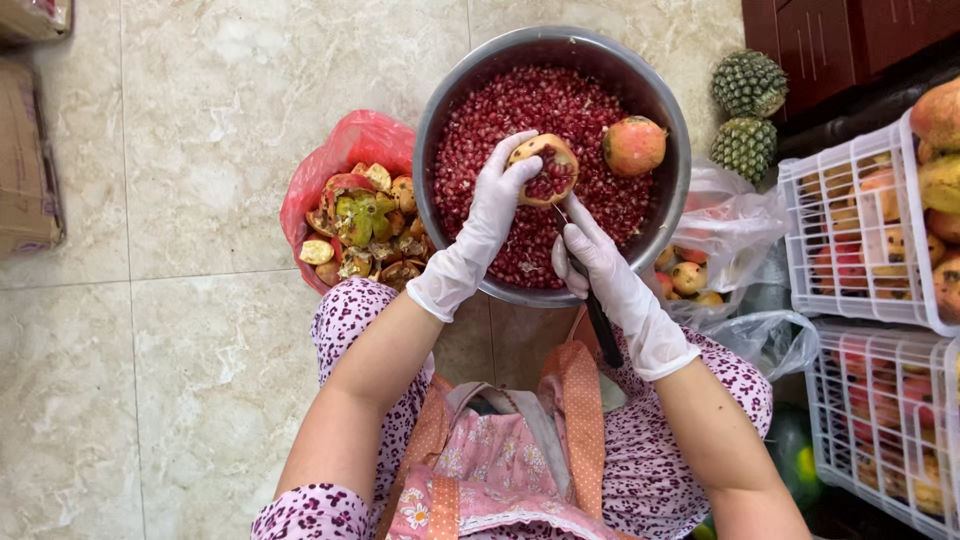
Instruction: The person sits on the floor and uses a knife to cut and separate pomegranate seeds from the rind. They place the seeds into a large metal bowl and discard the rinds into a red plastic bag. The process is repeated for multiple pomegranates.
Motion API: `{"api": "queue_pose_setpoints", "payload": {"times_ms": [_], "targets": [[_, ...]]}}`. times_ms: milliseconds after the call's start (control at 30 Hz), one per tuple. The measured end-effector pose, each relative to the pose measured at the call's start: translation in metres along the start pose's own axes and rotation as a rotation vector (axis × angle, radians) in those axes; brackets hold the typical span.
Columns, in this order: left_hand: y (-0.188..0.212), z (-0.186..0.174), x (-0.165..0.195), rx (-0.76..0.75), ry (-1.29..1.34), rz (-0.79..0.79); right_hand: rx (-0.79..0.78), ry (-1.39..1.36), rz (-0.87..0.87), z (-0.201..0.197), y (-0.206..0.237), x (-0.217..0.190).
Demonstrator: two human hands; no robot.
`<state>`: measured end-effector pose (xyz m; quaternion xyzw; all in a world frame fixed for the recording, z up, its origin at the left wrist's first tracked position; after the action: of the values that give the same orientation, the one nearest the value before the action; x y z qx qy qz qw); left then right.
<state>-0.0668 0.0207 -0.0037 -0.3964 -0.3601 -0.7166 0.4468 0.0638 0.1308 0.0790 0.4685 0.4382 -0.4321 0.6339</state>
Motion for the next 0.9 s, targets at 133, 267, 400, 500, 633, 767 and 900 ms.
{"api": "queue_pose_setpoints", "payload": {"times_ms": [133, 267, 400, 500, 633, 767, 900], "targets": [[0.018, 0.013, 0.022, 0.063, -0.139, 0.006, 0.009, -0.044, 0.033, 0.001, 0.004, 0.002], [0.039, 0.029, 0.043, 0.108, -0.409, 0.196, 0.029, -0.052, 0.055, -0.003, 0.003, 0.008], [0.046, 0.033, 0.029, 0.095, -0.424, 0.162, 0.043, -0.021, 0.044, -0.016, 0.004, 0.019], [0.033, 0.022, 0.005, 0.062, -0.205, 0.011, 0.072, 0.119, -0.032, -0.028, 0.004, 0.024], [0.028, 0.020, -0.027, -0.031, 0.061, -0.200, 0.016, 0.189, -0.133, -0.036, 0.008, 0.029], [0.039, 0.027, -0.033, -0.088, 0.128, -0.432, 0.010, 0.155, -0.100, -0.043, 0.013, 0.034], [0.053, 0.039, -0.031, -0.145, 0.184, -0.663, 0.059, 0.233, -0.063, -0.050, 0.025, 0.036]]}}
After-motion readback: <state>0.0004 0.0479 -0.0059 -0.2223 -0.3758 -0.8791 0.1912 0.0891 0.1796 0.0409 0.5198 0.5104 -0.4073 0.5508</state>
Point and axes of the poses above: each hand's wrist, its own y-axis away from the middle knuckle, its own z-axis out of the palm, x = y × z, the point moved 7 cm from there along -y, towards the middle knuckle, and after that the axes turned 7 degrees about -z, right-handed, at the moved point
